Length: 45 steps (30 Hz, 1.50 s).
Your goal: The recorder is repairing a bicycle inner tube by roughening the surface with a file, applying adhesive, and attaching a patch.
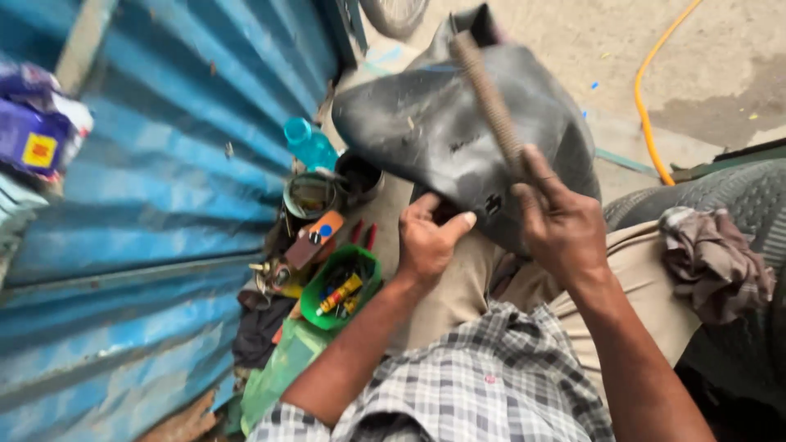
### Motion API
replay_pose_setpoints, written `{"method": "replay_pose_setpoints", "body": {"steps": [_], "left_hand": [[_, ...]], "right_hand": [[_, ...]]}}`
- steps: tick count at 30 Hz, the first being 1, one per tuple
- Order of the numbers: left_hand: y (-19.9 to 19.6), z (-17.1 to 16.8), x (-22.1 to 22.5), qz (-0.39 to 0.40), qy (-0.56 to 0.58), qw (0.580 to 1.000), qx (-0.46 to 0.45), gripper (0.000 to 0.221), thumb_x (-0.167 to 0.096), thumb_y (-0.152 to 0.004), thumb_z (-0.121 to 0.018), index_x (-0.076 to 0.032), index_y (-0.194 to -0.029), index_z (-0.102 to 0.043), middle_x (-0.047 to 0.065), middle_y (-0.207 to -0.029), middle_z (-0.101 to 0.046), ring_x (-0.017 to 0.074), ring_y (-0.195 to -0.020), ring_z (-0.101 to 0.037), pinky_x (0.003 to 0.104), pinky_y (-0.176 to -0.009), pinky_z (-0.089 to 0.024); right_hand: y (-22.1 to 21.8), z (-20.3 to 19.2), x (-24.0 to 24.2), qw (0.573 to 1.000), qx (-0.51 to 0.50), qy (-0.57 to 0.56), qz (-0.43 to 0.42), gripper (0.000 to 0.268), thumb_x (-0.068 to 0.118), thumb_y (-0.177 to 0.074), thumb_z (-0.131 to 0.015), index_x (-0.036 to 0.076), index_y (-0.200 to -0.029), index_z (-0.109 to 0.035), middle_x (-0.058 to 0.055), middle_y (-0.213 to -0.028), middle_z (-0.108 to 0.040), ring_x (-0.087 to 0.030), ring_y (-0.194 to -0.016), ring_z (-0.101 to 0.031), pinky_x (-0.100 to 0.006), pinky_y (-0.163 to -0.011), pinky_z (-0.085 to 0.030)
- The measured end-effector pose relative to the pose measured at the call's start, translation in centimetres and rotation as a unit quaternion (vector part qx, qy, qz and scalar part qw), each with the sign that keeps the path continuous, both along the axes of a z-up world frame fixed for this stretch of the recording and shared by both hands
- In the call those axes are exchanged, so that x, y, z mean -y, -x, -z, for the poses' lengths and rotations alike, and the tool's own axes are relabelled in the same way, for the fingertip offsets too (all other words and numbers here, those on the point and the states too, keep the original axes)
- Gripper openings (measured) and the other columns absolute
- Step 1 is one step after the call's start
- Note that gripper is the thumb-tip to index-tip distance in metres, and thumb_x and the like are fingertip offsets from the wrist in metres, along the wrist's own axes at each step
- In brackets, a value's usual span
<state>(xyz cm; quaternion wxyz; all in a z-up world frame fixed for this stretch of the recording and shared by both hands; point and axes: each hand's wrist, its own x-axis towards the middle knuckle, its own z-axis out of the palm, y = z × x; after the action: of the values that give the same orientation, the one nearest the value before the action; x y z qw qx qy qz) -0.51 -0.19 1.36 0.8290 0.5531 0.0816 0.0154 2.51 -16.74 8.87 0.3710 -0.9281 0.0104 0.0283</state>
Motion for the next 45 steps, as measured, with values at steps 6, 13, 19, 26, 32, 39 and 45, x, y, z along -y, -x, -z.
{"method": "replay_pose_setpoints", "body": {"steps": [6, 13, 19, 26, 32, 39, 45], "left_hand": [[-0.2, 1.5, -0.8, -0.035, 0.034, 0.999, 0.011, 0.017, 0.005, -0.086, -0.075, 0.005, -0.103, -0.073, 0.007, -0.098, -0.073, 0.0143, -0.087, -0.065, 0.028, -0.081, -0.052], [1.8, 1.8, 0.1, -0.023, 0.149, 0.989, -0.009, 0.022, 0.009, -0.082, -0.074, 0.004, -0.104, -0.074, 0.007, -0.101, -0.074, 0.0153, -0.092, -0.067, 0.03, -0.089, -0.053], [1.1, 2.1, -0.6, -0.019, 0.208, 0.976, -0.06, 0.028, 0.011, -0.077, -0.073, -0.001, -0.102, -0.075, 0.006, -0.1, -0.076, 0.0146, -0.093, -0.07, 0.029, -0.09, -0.054], [0.8, 3.2, -0.8, -0.012, 0.214, 0.976, -0.028, 0.021, 0.01, -0.083, -0.071, 0.003, -0.102, -0.075, 0.006, -0.1, -0.075, 0.0146, -0.092, -0.068, 0.028, -0.09, -0.053], [0.2, 0.8, 0.1, -0.027, 0.184, 0.982, -0.035, 0.021, 0.008, -0.079, -0.069, 0.0, -0.098, -0.075, 0.005, -0.096, -0.076, 0.0134, -0.09, -0.069, 0.027, -0.087, -0.054], [0.4, 3.9, -0.5, -0.011, 0.128, 0.991, -0.036, 0.013, 0.007, -0.082, -0.07, 0.002, -0.093, -0.073, 0.005, -0.095, -0.074, 0.0149, -0.086, -0.067, 0.029, -0.082, -0.052], [0.0, 0.3, -0.8, -0.012, 0.174, 0.984, -0.04, 0.024, 0.008, -0.077, -0.068, 0.002, -0.099, -0.075, 0.006, -0.098, -0.075, 0.0147, -0.089, -0.069, 0.027, -0.086, -0.054]], "right_hand": [[5.0, 6.1, 6.2, 0.95, -0.032, -0.309, 0.001, 0.054, 0.012, -0.102, -0.06, 0.013, -0.156, -0.052, 0.004, -0.074, -0.06, -0.003, -0.053, -0.05, -0.023, -0.044, -0.043], [9.0, 8.0, 7.1, 0.957, -0.095, -0.269, 0.048, 0.053, 0.012, -0.099, -0.059, 0.007, -0.151, -0.051, 0.005, -0.066, -0.054, -0.004, -0.053, -0.045, -0.023, -0.045, -0.039], [10.5, 8.6, 8.1, 0.977, -0.091, -0.192, 0.003, 0.053, 0.01, -0.098, -0.06, 0.005, -0.151, -0.054, 0.003, -0.063, -0.053, -0.006, -0.053, -0.046, -0.024, -0.047, -0.039], [5.4, 4.8, 2.8, 0.989, -0.063, -0.083, -0.108, 0.054, 0.009, -0.091, -0.063, 0.009, -0.144, -0.057, -0.006, -0.061, -0.064, -0.009, -0.051, -0.058, -0.028, -0.051, -0.048], [0.9, 2.6, 2.4, 0.991, -0.027, -0.112, -0.062, 0.051, 0.014, -0.098, -0.065, 0.011, -0.148, -0.059, -0.007, -0.078, -0.068, -0.01, -0.062, -0.053, -0.029, -0.056, -0.047], [6.3, 5.9, 5.0, 0.985, -0.049, -0.085, -0.141, 0.051, 0.015, -0.098, -0.066, 0.016, -0.149, -0.06, -0.003, -0.076, -0.066, -0.01, -0.065, -0.055, -0.028, -0.061, -0.047], [-0.8, 3.3, 1.5, 0.987, -0.035, -0.131, -0.086, 0.048, 0.014, -0.098, -0.067, 0.015, -0.146, -0.062, 0.0, -0.081, -0.065, -0.007, -0.062, -0.046, -0.026, -0.055, -0.045]]}}
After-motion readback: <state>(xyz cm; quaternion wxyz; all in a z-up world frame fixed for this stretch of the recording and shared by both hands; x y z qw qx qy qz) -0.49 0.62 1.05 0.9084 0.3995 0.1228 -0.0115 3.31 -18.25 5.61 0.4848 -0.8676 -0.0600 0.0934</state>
